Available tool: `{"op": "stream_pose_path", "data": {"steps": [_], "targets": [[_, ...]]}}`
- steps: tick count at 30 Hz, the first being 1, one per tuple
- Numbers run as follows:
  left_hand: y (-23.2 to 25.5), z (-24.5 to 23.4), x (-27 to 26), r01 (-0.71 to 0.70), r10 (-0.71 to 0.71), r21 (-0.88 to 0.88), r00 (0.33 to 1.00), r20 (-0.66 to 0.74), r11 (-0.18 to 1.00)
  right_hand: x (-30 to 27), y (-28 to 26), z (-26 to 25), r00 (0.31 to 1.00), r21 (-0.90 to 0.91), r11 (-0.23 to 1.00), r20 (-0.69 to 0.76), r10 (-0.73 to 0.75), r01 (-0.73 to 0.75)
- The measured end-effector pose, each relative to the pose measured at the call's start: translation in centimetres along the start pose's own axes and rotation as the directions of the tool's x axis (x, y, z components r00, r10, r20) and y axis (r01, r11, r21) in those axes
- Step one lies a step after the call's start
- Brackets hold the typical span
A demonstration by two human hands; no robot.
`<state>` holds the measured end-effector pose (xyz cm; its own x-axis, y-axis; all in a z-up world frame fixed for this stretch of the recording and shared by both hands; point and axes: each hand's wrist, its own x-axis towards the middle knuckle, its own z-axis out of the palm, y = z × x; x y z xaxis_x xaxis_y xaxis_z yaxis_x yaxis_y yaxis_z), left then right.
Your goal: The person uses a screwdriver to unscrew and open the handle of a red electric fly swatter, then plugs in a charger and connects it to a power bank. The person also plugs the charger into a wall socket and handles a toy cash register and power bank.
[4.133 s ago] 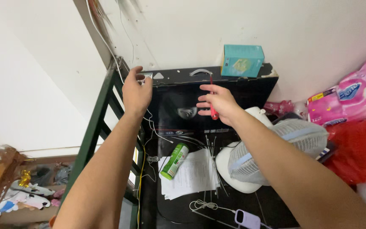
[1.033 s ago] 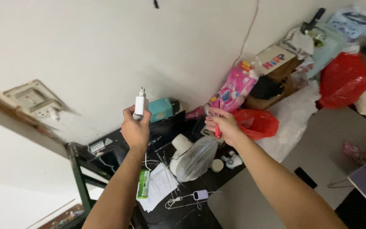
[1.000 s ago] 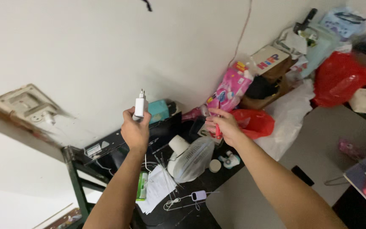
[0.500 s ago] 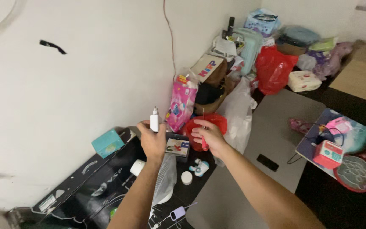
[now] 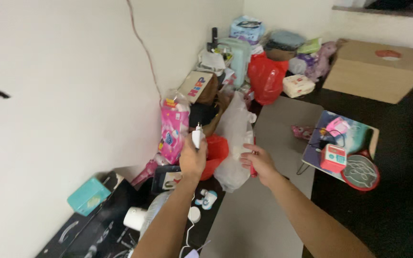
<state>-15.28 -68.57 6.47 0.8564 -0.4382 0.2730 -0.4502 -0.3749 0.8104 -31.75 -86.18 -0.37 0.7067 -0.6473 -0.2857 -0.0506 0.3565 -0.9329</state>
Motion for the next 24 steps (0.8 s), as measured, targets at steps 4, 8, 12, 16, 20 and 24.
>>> {"op": "stream_pose_path", "data": {"steps": [4,8,12,16,20,24], "targets": [[1.3,1.7,0.8,-0.042,0.044,-0.046,0.998,0.037,0.998,-0.3,0.6,-3.2,0.995,0.0,0.999,-0.094,-0.043,0.043],[2.8,4.2,1.5,-0.085,0.093,-0.072,0.989,0.113,0.994,-1.5,1.3,-6.5,0.981,0.08,0.992,-0.176,-0.079,0.094],[5.2,6.4,0.8,-0.173,0.197,-0.165,0.97,0.141,0.971,-4.0,0.4,-9.4,0.957,0.068,0.992,-0.276,-0.088,0.11],[8.3,8.8,-0.2,0.018,0.054,-0.196,0.933,0.356,0.981,-7.1,-1.6,-12.6,0.923,0.044,0.994,-0.377,-0.072,0.095],[10.8,12.6,-1.3,-0.049,0.112,-0.168,0.913,0.393,0.985,-8.7,-2.6,-16.4,0.887,0.052,0.993,-0.455,-0.071,0.106],[12.7,17.3,-2.8,-0.056,0.149,-0.228,0.898,0.415,0.972,-9.0,-1.9,-21.1,0.869,0.109,0.984,-0.49,-0.068,0.139]]}}
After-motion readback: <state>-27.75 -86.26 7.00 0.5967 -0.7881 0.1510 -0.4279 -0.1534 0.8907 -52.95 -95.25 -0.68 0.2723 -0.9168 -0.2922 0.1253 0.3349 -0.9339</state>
